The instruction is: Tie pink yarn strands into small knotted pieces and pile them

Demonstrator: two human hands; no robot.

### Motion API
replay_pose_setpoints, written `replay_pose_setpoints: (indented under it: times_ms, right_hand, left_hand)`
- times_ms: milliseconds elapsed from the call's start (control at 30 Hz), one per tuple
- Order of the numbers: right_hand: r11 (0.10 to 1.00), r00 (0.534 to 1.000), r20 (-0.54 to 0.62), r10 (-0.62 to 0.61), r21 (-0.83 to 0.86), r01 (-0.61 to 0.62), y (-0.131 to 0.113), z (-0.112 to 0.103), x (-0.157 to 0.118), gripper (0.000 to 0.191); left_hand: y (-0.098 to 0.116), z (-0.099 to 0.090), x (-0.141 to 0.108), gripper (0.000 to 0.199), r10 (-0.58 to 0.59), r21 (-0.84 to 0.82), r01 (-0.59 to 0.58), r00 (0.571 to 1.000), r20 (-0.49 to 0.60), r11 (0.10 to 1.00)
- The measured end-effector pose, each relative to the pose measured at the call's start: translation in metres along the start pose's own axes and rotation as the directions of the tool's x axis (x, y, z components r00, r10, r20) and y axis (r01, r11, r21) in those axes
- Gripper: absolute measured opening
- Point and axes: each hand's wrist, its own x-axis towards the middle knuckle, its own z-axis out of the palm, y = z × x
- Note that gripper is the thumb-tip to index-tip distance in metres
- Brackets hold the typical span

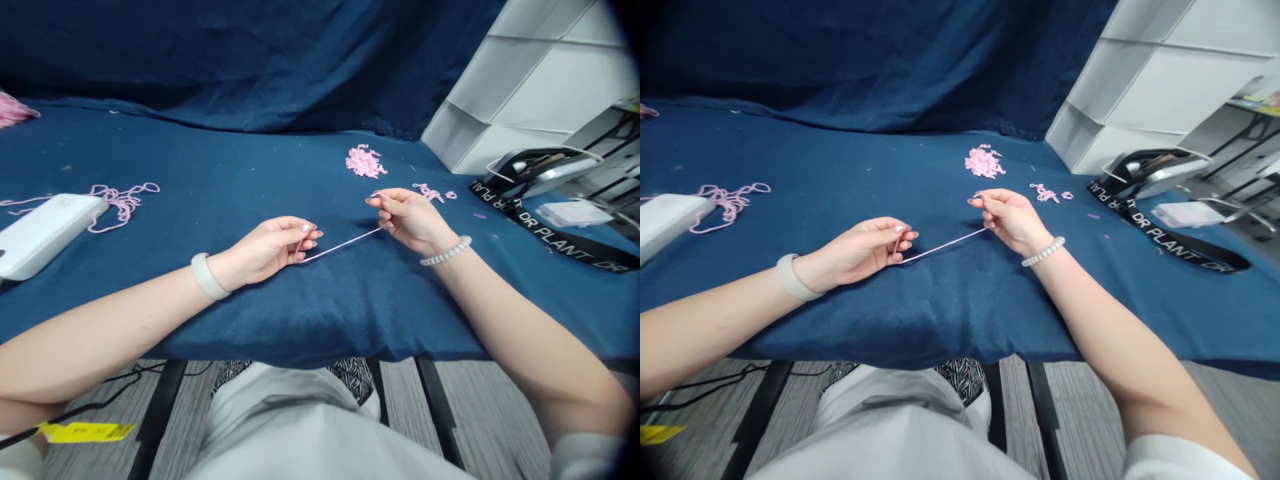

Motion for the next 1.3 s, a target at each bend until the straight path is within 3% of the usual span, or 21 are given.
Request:
replay_pose_setpoints:
  times_ms: [167,400,567,1000,1300]
  right_hand:
    - [0.997,0.997,0.068,0.038,0.067,-0.042,0.006,0.017,-0.008,0.019]
    - [0.977,0.972,0.218,0.083,0.174,-0.122,0.02,0.071,-0.033,0.028]
    - [0.952,0.97,0.222,0.098,0.262,-0.156,0.024,0.097,-0.038,0.028]
    - [0.936,0.978,0.179,0.104,0.316,-0.157,0.036,0.107,-0.05,0.026]
    - [0.945,0.988,0.115,0.099,0.299,-0.13,0.037,0.108,-0.052,0.031]
  left_hand:
    - [-0.004,-0.001,0.0,0.012,0.029,-0.044,-0.027,0.999,0.045,0.999]
    - [-0.015,-0.004,0.007,0.01,0.111,-0.044,-0.107,0.99,0.083,0.993]
    - [-0.016,-0.004,0.007,0.011,0.18,-0.042,-0.178,0.982,0.059,0.983]
    - [-0.017,0.004,0.002,0.017,0.277,-0.014,-0.277,0.961,0.019,0.961]
    - [-0.022,0.002,0.003,0.016,0.363,0.114,-0.361,0.932,0.001,0.926]
